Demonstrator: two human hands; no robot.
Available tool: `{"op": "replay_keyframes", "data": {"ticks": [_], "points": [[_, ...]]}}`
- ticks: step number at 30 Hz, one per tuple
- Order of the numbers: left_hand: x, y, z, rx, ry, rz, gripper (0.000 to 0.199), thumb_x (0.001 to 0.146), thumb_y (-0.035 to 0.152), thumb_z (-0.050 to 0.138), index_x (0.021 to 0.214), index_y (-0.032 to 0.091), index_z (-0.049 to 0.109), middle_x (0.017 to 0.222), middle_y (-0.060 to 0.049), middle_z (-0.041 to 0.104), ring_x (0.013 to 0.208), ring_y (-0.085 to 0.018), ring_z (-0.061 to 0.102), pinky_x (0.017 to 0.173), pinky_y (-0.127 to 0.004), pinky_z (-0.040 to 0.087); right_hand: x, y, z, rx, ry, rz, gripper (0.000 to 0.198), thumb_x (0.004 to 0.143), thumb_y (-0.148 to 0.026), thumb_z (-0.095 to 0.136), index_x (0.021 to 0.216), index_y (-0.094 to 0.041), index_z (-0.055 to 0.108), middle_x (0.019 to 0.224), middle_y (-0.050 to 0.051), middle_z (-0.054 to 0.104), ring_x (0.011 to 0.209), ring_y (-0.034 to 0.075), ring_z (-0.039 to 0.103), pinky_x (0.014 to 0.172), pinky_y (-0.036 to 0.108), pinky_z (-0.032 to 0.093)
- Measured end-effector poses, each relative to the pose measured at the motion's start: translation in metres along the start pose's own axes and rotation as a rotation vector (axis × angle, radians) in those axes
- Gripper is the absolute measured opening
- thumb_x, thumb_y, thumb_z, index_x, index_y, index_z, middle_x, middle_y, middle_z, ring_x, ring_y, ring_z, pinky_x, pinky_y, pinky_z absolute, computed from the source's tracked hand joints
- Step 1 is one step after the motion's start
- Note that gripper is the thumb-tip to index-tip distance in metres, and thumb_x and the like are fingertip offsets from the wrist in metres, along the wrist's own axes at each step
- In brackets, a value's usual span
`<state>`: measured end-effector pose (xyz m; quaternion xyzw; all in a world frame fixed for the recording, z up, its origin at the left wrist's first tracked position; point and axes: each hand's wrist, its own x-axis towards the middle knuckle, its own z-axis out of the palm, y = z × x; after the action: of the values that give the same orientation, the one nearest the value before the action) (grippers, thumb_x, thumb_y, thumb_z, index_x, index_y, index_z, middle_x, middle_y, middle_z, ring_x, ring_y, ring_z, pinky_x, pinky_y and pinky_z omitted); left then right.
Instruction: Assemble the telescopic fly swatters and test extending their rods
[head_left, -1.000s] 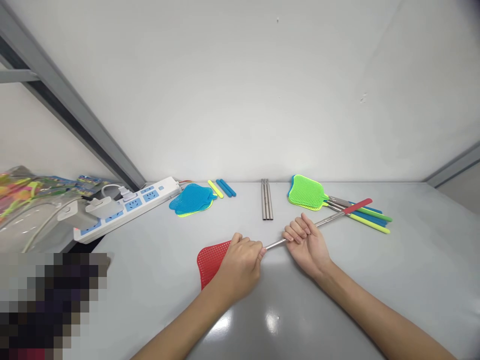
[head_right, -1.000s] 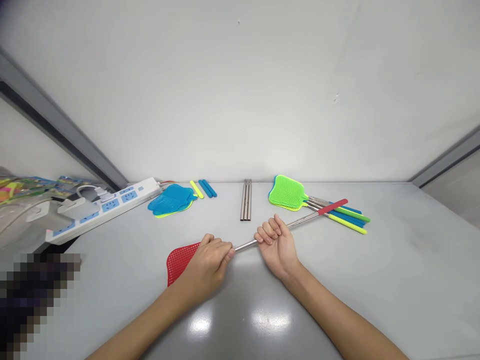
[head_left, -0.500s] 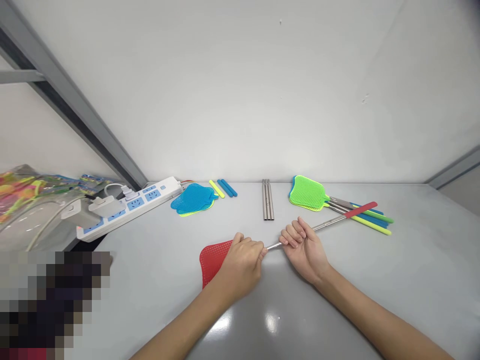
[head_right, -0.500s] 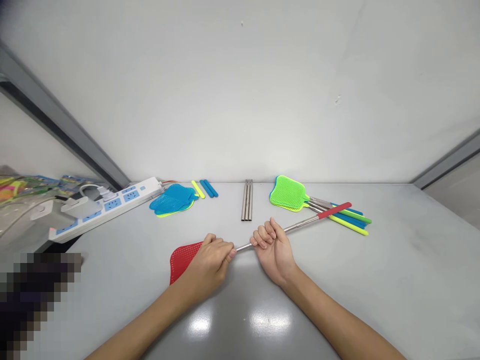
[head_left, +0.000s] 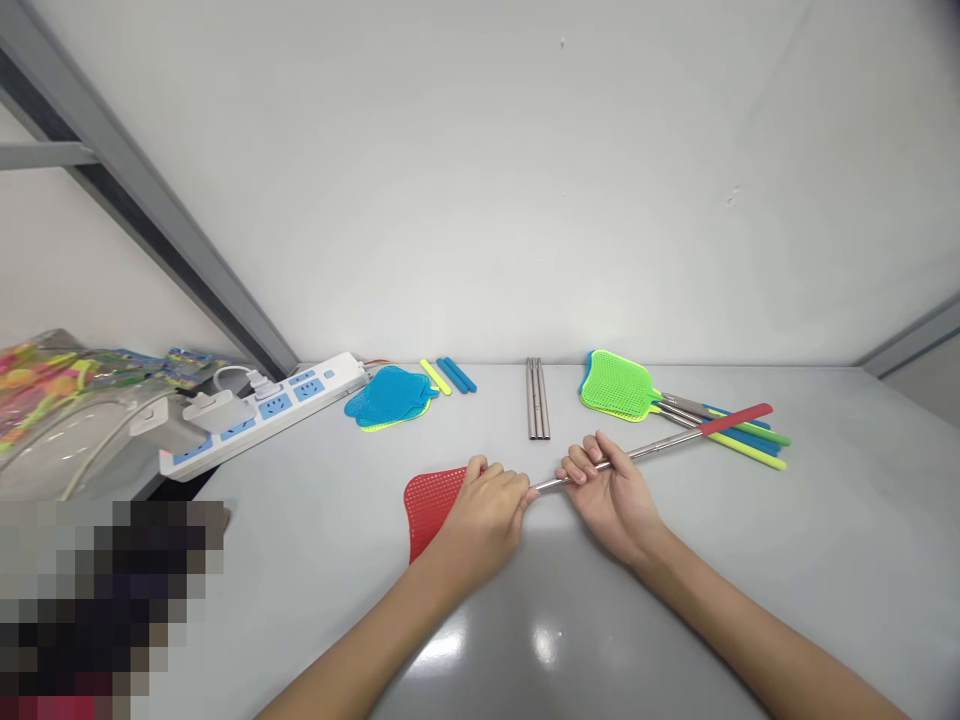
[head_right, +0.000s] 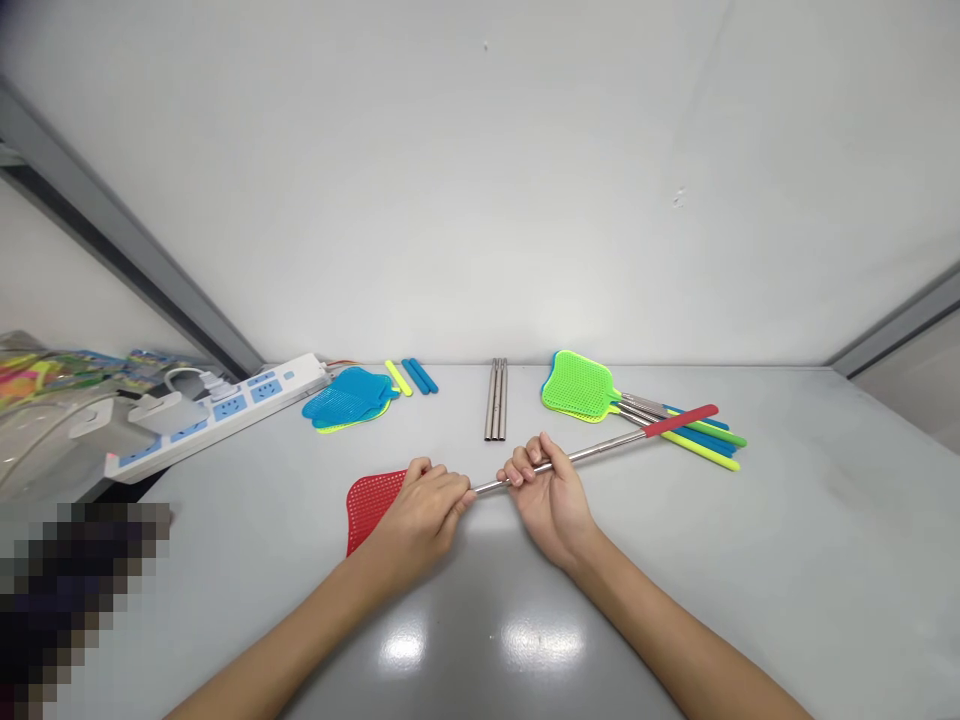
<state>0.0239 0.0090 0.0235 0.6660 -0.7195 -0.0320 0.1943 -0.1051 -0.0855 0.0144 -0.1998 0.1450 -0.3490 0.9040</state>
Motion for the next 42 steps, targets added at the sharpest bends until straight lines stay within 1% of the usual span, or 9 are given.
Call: {"op": "replay_keyframes", "data": {"ticks": [7, 11, 16, 19, 21, 26, 30, 35, 42], "points": [[0.005, -0.006, -0.008, 0.109, -0.007, 0.058, 0.028, 0.087, 0.026, 0.027, 0.069, 0.017, 0.047, 0.068, -0.001, 0.048, 0.066, -0.013, 0.039, 0.073, -0.031, 0.030, 0.004, -0.009, 0.002, -0.032, 0.032, -0.013, 0.017, 0.077, -0.026, 0.049, 0.062, -0.019, 0.049, 0.060, -0.001, 0.043, 0.061, 0.012, 0.047, 0.071, 0.030, 0.043], [0.007, -0.011, -0.016, 0.125, 0.066, 0.037, 0.024, 0.085, 0.027, 0.032, 0.074, 0.016, 0.050, 0.086, -0.005, 0.049, 0.079, -0.016, 0.040, 0.076, -0.032, 0.032, 0.005, -0.010, -0.001, -0.066, 0.071, -0.036, 0.005, 0.074, -0.020, 0.052, 0.071, -0.018, 0.056, 0.069, 0.001, 0.051, 0.072, 0.013, 0.051, 0.078, 0.029, 0.043], [0.008, -0.020, -0.021, 0.113, 0.142, 0.011, 0.022, 0.084, 0.027, 0.035, 0.072, 0.017, 0.052, 0.094, -0.006, 0.048, 0.089, -0.018, 0.039, 0.085, -0.036, 0.030, 0.004, -0.008, -0.002, -0.312, 0.058, -0.048, 0.015, 0.077, -0.025, 0.049, 0.074, -0.016, 0.060, 0.079, 0.003, 0.054, 0.077, 0.015, 0.051, 0.073, 0.029, 0.043], [0.008, -0.024, -0.022, 0.087, 0.156, -0.011, 0.022, 0.084, 0.028, 0.036, 0.072, 0.017, 0.051, 0.092, -0.005, 0.049, 0.089, -0.018, 0.040, 0.084, -0.036, 0.031, 0.003, -0.007, -0.003, -0.512, 0.082, -0.102, 0.022, 0.077, -0.032, 0.048, 0.070, -0.016, 0.060, 0.074, 0.003, 0.055, 0.067, 0.014, 0.051, 0.066, 0.029, 0.043], [0.008, -0.024, -0.022, 0.078, 0.158, -0.016, 0.022, 0.084, 0.028, 0.036, 0.072, 0.017, 0.051, 0.091, -0.005, 0.049, 0.087, -0.017, 0.041, 0.083, -0.035, 0.032, 0.003, -0.007, -0.005, -0.570, 0.088, -0.105, 0.025, 0.077, -0.034, 0.047, 0.067, -0.015, 0.060, 0.066, 0.002, 0.054, 0.061, 0.014, 0.050, 0.062, 0.028, 0.042], [0.009, -0.020, -0.022, 0.060, 0.153, 0.008, 0.021, 0.084, 0.027, 0.037, 0.072, 0.017, 0.051, 0.089, -0.004, 0.050, 0.083, -0.016, 0.042, 0.080, -0.035, 0.034, 0.005, -0.008, -0.007, -0.542, 0.075, -0.086, 0.028, 0.076, -0.038, 0.047, 0.063, -0.016, 0.058, 0.056, 0.001, 0.050, 0.052, 0.013, 0.047, 0.055, 0.027, 0.040], [0.009, -0.019, -0.024, 0.073, 0.151, 0.074, 0.020, 0.083, 0.027, 0.037, 0.073, 0.017, 0.050, 0.088, -0.003, 0.051, 0.085, -0.015, 0.043, 0.088, -0.036, 0.030, 0.006, -0.008, -0.007, -0.543, 0.065, -0.099, 0.030, 0.076, -0.038, 0.046, 0.058, -0.016, 0.056, 0.054, 0.001, 0.049, 0.050, 0.014, 0.045, 0.050, 0.027, 0.038], [0.009, -0.018, -0.025, 0.113, 0.149, 0.101, 0.020, 0.084, 0.028, 0.035, 0.075, 0.018, 0.050, 0.090, -0.004, 0.052, 0.088, -0.015, 0.044, 0.092, -0.038, 0.026, 0.004, -0.009, -0.006, -0.639, 0.025, -0.064, 0.038, 0.076, -0.040, 0.046, 0.048, -0.016, 0.053, 0.049, 0.002, 0.047, 0.051, 0.014, 0.044, 0.054, 0.027, 0.038], [0.010, -0.017, -0.024, 0.143, 0.126, 0.109, 0.019, 0.085, 0.026, 0.033, 0.077, 0.017, 0.049, 0.088, -0.003, 0.052, 0.086, -0.015, 0.044, 0.093, -0.036, 0.025, 0.003, -0.009, -0.007, -0.706, -0.037, -0.066, 0.039, 0.078, -0.037, 0.044, 0.046, -0.016, 0.050, 0.048, 0.001, 0.045, 0.051, 0.014, 0.043, 0.057, 0.027, 0.035]]}}
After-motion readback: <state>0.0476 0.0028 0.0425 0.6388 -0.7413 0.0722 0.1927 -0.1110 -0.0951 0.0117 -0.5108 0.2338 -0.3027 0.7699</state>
